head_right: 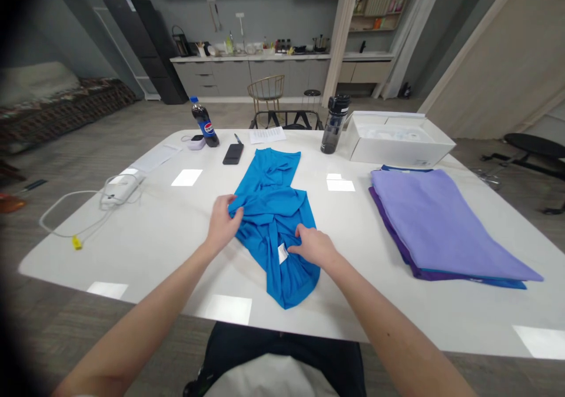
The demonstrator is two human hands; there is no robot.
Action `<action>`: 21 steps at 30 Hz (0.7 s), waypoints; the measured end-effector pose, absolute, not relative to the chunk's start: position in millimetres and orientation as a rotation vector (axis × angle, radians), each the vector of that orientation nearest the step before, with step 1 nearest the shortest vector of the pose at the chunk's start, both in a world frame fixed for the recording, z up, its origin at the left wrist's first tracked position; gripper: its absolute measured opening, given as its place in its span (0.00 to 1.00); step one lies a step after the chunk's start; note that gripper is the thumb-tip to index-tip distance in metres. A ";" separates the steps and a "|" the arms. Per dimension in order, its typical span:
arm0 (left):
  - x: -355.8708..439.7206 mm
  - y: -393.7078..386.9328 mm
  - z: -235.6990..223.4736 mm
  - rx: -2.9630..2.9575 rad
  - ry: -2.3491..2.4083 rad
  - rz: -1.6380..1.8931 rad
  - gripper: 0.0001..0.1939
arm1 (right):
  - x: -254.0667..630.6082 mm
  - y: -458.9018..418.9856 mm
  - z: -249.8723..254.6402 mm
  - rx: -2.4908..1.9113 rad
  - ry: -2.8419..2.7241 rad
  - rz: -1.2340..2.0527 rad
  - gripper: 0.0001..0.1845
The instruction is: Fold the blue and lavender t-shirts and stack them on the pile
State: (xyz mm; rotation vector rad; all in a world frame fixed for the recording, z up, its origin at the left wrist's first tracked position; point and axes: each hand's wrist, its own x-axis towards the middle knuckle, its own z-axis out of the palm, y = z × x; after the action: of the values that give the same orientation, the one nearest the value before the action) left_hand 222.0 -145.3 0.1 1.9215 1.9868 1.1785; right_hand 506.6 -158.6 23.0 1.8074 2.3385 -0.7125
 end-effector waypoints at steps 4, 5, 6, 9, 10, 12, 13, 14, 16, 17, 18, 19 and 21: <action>272.7 -122.9 12.9 2.330 1.840 0.580 0.28 | 498.7 -162.2 19.9 1.838 2.376 -0.628 0.19; 281.9 -115.9 12.9 2.328 1.846 0.504 0.25 | 497.6 -163.8 18.9 1.845 2.372 -0.607 0.18; 288.1 -109.7 12.4 2.311 1.844 0.472 0.20 | 497.5 -165.4 18.0 1.845 2.362 -0.594 0.17; 287.5 -102.9 11.4 2.214 1.753 0.716 0.08 | 503.0 -168.9 17.3 1.824 2.313 -0.602 0.19; 281.0 -105.6 11.8 2.141 1.722 0.901 0.08 | 506.6 -169.5 17.9 1.814 2.290 -0.618 0.21; 259.3 -118.3 12.9 1.907 1.689 1.295 0.08 | 515.0 -169.7 20.1 1.805 2.236 -0.636 0.23; 244.6 -127.5 13.1 1.759 1.695 1.458 0.08 | 519.2 -169.5 21.7 1.808 2.210 -0.633 0.24; 227.6 -137.9 12.7 1.602 1.711 1.591 0.09 | 523.1 -169.2 23.5 1.807 2.192 -0.624 0.24; 189.9 -160.5 9.5 1.355 1.719 1.768 0.09 | 528.9 -168.1 27.7 1.795 2.170 -0.604 0.24; 170.9 -171.8 6.8 1.252 1.720 1.842 0.08 | 530.8 -167.5 29.9 1.785 2.165 -0.602 0.24; 153.4 -182.5 3.6 1.172 1.734 1.879 0.08 | 531.9 -166.9 31.8 1.778 2.168 -0.602 0.23; 138.3 -192.5 0.4 1.115 1.756 1.860 0.08 | 532.3 -166.4 33.4 1.786 2.180 -0.592 0.23; 118.6 -209.1 -4.3 1.133 1.821 1.731 0.09 | 531.3 -165.7 34.7 1.844 2.246 -0.535 0.21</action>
State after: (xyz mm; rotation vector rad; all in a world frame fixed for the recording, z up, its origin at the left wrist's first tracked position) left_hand 118.6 -209.1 -4.3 1.1331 1.8210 1.7308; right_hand 531.3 -165.7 34.7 1.8439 2.2461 -0.5345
